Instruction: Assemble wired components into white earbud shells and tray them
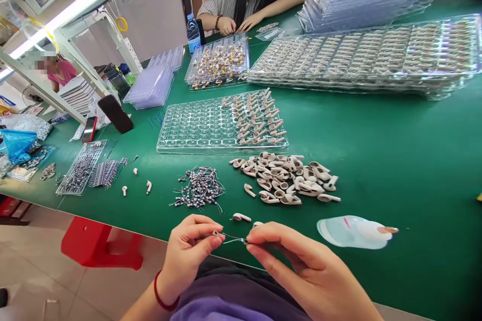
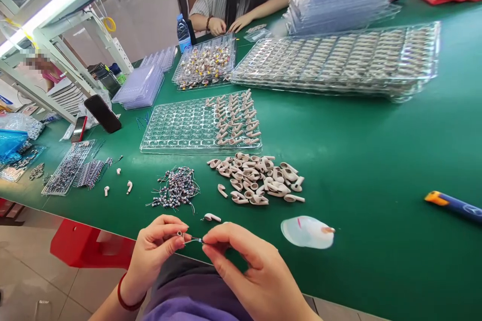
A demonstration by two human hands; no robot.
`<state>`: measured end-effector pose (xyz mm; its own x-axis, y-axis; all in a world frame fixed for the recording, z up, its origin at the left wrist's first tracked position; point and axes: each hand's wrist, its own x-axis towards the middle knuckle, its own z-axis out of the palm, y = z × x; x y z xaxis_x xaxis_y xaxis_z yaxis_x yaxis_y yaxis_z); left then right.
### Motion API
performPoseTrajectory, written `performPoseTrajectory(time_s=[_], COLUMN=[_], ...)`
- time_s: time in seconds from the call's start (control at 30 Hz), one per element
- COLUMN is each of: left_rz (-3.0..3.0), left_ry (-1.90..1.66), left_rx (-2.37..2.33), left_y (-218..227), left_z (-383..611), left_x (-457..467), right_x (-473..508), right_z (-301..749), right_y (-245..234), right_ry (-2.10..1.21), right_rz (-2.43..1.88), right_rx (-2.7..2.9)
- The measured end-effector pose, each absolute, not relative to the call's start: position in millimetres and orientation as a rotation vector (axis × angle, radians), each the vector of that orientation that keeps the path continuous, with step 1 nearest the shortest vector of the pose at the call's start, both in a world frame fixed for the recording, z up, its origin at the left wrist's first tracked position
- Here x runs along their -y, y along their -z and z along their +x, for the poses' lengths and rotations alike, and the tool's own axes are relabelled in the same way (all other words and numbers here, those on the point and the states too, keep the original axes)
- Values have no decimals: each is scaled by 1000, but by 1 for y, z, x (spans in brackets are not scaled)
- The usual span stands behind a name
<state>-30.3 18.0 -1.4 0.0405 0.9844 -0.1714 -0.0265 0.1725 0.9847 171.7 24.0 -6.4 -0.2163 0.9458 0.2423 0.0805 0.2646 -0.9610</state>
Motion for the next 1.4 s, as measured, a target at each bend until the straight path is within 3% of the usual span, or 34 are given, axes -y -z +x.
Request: performPoseTrajectory(time_s=[0.5,1.4], left_rz=[575,713], left_ry=[-1013,-1058], left_rx=[-1093,-1094], left_y=[-4,-3], left_z=[-27,-29], left_x=[-18,-12], right_x=[-24,-21], right_z=[171,168], right_y=[15,-2], right_ry=[-1345,-1490], right_rz=[-1075,-1190], right_rx=[1283,1013])
